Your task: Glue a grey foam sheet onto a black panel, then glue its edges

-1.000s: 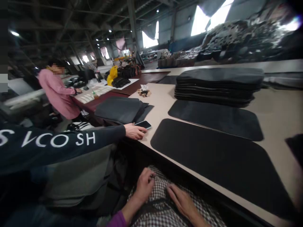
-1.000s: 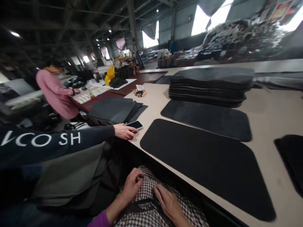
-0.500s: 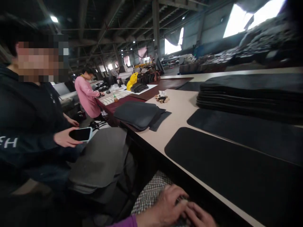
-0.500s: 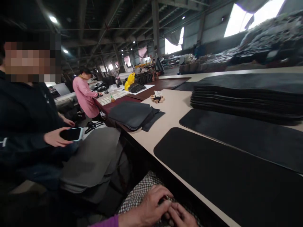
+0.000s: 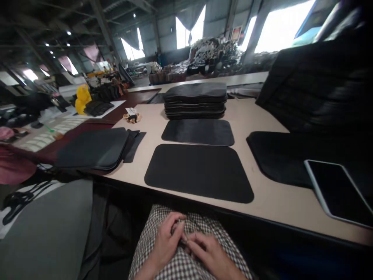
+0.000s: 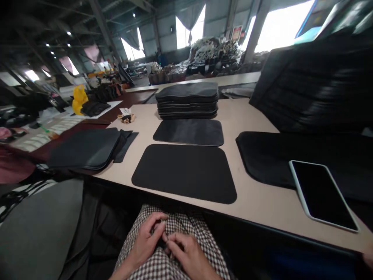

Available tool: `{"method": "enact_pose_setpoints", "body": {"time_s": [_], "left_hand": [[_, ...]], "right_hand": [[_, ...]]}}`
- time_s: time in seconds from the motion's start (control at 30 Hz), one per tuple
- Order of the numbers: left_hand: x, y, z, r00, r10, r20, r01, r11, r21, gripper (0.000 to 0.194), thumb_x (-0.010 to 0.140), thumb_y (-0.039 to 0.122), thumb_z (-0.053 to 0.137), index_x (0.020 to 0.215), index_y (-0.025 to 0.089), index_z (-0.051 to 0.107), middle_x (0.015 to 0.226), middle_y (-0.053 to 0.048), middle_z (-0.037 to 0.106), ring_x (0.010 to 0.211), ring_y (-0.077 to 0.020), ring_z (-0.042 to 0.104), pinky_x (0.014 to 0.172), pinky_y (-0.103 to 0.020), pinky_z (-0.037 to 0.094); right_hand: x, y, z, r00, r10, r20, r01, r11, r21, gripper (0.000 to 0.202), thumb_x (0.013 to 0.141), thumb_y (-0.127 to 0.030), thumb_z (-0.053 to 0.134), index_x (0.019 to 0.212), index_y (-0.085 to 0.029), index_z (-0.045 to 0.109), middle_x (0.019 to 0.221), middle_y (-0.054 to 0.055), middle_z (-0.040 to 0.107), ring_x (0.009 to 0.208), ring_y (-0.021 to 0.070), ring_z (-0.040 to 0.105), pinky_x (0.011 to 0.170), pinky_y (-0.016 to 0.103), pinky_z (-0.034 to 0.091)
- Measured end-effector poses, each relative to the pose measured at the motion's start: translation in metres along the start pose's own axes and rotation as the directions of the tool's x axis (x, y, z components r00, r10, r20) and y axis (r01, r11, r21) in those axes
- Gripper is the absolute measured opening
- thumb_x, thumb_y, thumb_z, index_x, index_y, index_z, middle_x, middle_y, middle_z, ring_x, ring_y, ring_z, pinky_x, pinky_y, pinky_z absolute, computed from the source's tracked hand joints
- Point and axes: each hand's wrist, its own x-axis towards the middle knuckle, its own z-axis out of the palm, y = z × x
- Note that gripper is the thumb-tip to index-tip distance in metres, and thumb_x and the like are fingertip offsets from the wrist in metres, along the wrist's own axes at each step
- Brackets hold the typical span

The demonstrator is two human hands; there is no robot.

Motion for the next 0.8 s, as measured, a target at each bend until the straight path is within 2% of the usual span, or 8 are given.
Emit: {"method": "enact_pose_setpoints", "body": {"time_s": [0.13, 0.27, 0.4, 0.53, 0.6, 0.73, 0.8], "left_hand": [[0.012, 0.003, 0.002, 0.995, 0.079, 0.066, -0.084, 0.993, 0.082, 0.029, 0.104, 0.038, 0.049, 0.115, 0.024, 0.071, 0.115, -0.008, 0.071, 0.083, -0.0155, 0.07, 0.084, -0.029, 0.059], [0.023, 0.007, -0.001, 0.967, 0.228, 0.115, -0.246, 0.954, 0.17, 0.025, 0.105, 0.03, 0.05, 0.117, 0.023, 0.07, 0.114, -0.008, 0.072, 0.098, -0.0174, 0.071, 0.09, -0.028, 0.059], [0.031, 0.008, 0.0, 0.877, 0.458, 0.144, -0.48, 0.85, 0.219, 0.023, 0.102, 0.02, 0.055, 0.122, 0.021, 0.066, 0.113, -0.01, 0.074, 0.106, -0.0186, 0.071, 0.093, -0.028, 0.06], [0.04, 0.013, 0.008, 0.782, 0.604, 0.155, -0.623, 0.746, 0.237, 0.023, 0.103, 0.018, 0.052, 0.124, 0.02, 0.063, 0.111, -0.011, 0.074, 0.102, -0.0181, 0.072, 0.091, -0.029, 0.06], [0.045, 0.02, 0.014, 0.728, 0.662, 0.181, -0.685, 0.686, 0.245, 0.023, 0.103, 0.016, 0.052, 0.123, 0.02, 0.063, 0.111, -0.011, 0.075, 0.101, -0.0175, 0.072, 0.091, -0.03, 0.06], [0.055, 0.038, 0.022, 0.675, 0.719, 0.166, -0.729, 0.613, 0.305, 0.024, 0.103, 0.016, 0.052, 0.125, 0.019, 0.062, 0.117, -0.012, 0.074, 0.107, -0.0184, 0.071, 0.097, -0.033, 0.058], [0.06, 0.048, 0.019, 0.596, 0.783, 0.177, -0.789, 0.529, 0.313, 0.025, 0.103, 0.017, 0.053, 0.125, 0.019, 0.063, 0.116, -0.012, 0.075, 0.105, -0.018, 0.071, 0.097, -0.033, 0.057]], "right_hand": [[0.0, -0.003, -0.008, 1.0, 0.025, -0.015, -0.025, 0.999, -0.033, 0.044, 0.101, -0.053, 0.048, 0.089, -0.019, 0.072, 0.086, 0.005, 0.075, 0.082, 0.0191, 0.067, 0.078, 0.028, 0.048], [0.005, 0.002, -0.011, 0.988, 0.037, -0.152, -0.051, 0.995, -0.09, 0.042, 0.099, -0.054, 0.048, 0.079, -0.02, 0.064, 0.077, 0.002, 0.067, 0.075, 0.0172, 0.059, 0.072, 0.028, 0.043], [0.009, 0.012, -0.013, 0.98, 0.033, -0.198, -0.048, 0.996, -0.071, 0.038, 0.097, -0.053, 0.048, 0.079, -0.02, 0.055, 0.076, 0.001, 0.058, 0.075, 0.0168, 0.052, 0.072, 0.028, 0.04], [0.01, 0.012, -0.018, 0.97, 0.08, -0.229, -0.061, 0.994, 0.089, 0.039, 0.093, -0.055, 0.052, 0.076, -0.021, 0.05, 0.078, 0.001, 0.053, 0.077, 0.018, 0.048, 0.074, 0.029, 0.039], [0.009, 0.006, -0.024, 0.966, 0.107, -0.236, -0.06, 0.978, 0.199, 0.04, 0.091, -0.057, 0.055, 0.075, -0.021, 0.049, 0.078, 0.002, 0.051, 0.079, 0.0189, 0.046, 0.077, 0.03, 0.04], [0.004, -0.016, -0.04, 0.972, 0.13, -0.196, -0.029, 0.895, 0.446, 0.043, 0.082, -0.058, 0.064, 0.071, -0.022, 0.043, 0.077, 0.001, 0.047, 0.078, 0.0187, 0.043, 0.076, 0.031, 0.042], [-0.003, -0.028, -0.046, 0.982, 0.105, -0.155, -0.017, 0.875, 0.484, 0.043, 0.081, -0.059, 0.063, 0.071, -0.023, 0.041, 0.078, 0.002, 0.047, 0.077, 0.0191, 0.044, 0.076, 0.032, 0.043]]}}
